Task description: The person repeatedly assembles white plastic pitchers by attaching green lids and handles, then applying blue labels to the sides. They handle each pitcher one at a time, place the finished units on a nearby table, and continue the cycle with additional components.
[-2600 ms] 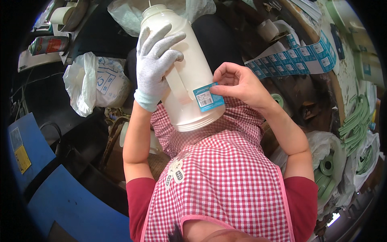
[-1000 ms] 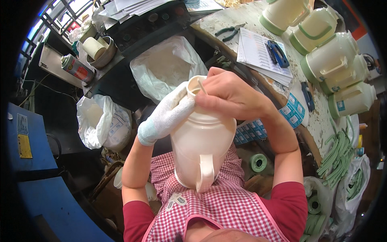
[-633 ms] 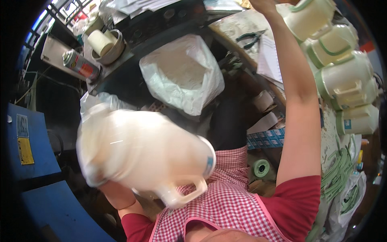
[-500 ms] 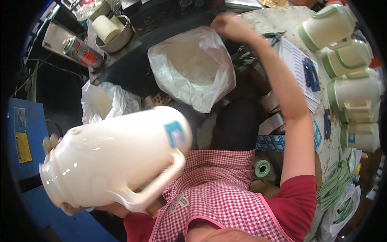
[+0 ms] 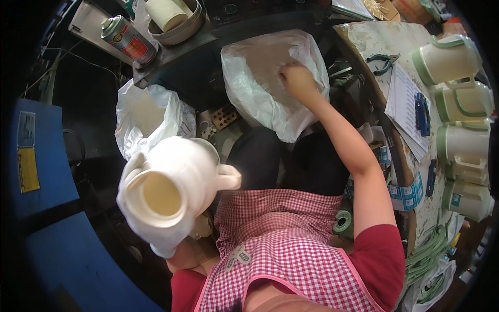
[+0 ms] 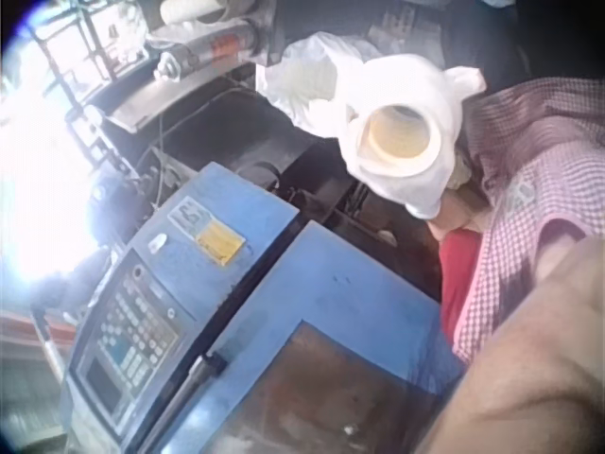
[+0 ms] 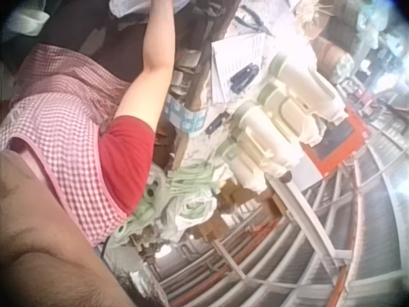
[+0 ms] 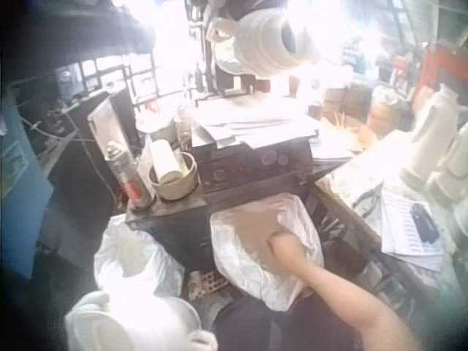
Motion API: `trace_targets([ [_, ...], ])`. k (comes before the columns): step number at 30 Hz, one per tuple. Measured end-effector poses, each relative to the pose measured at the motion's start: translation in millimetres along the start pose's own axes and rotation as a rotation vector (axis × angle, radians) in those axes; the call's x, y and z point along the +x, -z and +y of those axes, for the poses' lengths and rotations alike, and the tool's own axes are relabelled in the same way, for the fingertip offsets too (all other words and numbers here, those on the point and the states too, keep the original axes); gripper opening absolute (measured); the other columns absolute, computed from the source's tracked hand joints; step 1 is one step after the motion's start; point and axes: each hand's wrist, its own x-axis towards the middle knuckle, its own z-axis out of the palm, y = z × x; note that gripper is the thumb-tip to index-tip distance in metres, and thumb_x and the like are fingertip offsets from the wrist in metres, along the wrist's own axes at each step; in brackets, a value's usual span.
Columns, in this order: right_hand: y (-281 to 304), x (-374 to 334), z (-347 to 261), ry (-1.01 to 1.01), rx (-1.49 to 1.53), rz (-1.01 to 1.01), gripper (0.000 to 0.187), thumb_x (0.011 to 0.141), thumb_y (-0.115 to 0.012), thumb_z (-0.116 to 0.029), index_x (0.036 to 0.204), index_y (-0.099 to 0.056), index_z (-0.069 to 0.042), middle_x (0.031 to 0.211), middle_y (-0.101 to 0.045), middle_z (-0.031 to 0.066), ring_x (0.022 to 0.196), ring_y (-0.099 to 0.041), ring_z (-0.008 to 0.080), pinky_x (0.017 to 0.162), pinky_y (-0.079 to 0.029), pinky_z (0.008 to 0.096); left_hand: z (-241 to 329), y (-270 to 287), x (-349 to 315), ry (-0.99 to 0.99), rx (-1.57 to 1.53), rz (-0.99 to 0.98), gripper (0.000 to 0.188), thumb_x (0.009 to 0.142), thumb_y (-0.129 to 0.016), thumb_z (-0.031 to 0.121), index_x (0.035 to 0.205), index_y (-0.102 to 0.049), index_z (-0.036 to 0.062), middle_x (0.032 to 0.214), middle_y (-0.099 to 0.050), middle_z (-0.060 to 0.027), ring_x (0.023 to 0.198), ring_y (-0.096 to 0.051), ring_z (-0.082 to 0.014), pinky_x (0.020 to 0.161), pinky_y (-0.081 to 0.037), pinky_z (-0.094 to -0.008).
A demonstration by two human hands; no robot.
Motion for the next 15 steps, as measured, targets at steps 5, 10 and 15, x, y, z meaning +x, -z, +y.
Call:
trace_targets([
  [5, 153.4, -108.0, -47.8, -0.400, 1.017, -0.098, 0.015, 0.096, -0.064, -0.006, 0.108, -0.072, -0.004, 0.094, -0.076, 0.0117, 0.083, -0.071, 0.0288, 0.074, -0.055, 0.0328, 16.0, -29.0, -7.9, -0.106, -0.113, -0.088, 0.090, 0.062, -0.095, 0.020, 0.139, -0.052, 0.0023, 0.146, -0.055, -0.0242, 0.136, -0.056, -0.0371, 0.116, -0.045, -0.0482],
  [10, 171.4, -184.1, -49.7, -0.317, 0.325, 0.048, 0.012, 0.092, -0.073, -0.011, 0.103, -0.076, -0.005, 0.086, -0.069, 0.0088, 0.077, -0.064, 0.0283, 0.071, -0.054, 0.0369, 40.6, -43.3, -12.6, -0.248, -0.134, -0.208, 0.090, 0.062, -0.097, 0.020, 0.139, -0.053, 0.0022, 0.147, -0.055, -0.0221, 0.138, -0.054, -0.0369, 0.118, -0.041, -0.0479],
  [15, 252.5, -186.9, -107.4, 0.020, 0.255, 0.260, 0.019, 0.082, -0.086, -0.019, 0.085, -0.076, -0.003, 0.094, -0.063, 0.0082, 0.086, -0.062, 0.0287, 0.079, -0.051, 0.0393, 66.2, -52.3, -11.2, -0.395, -0.013, -0.240, 0.078, 0.063, -0.098, 0.018, 0.130, -0.058, 0.0061, 0.132, -0.065, -0.0184, 0.120, -0.065, -0.0374, 0.106, -0.049, -0.0466],
])
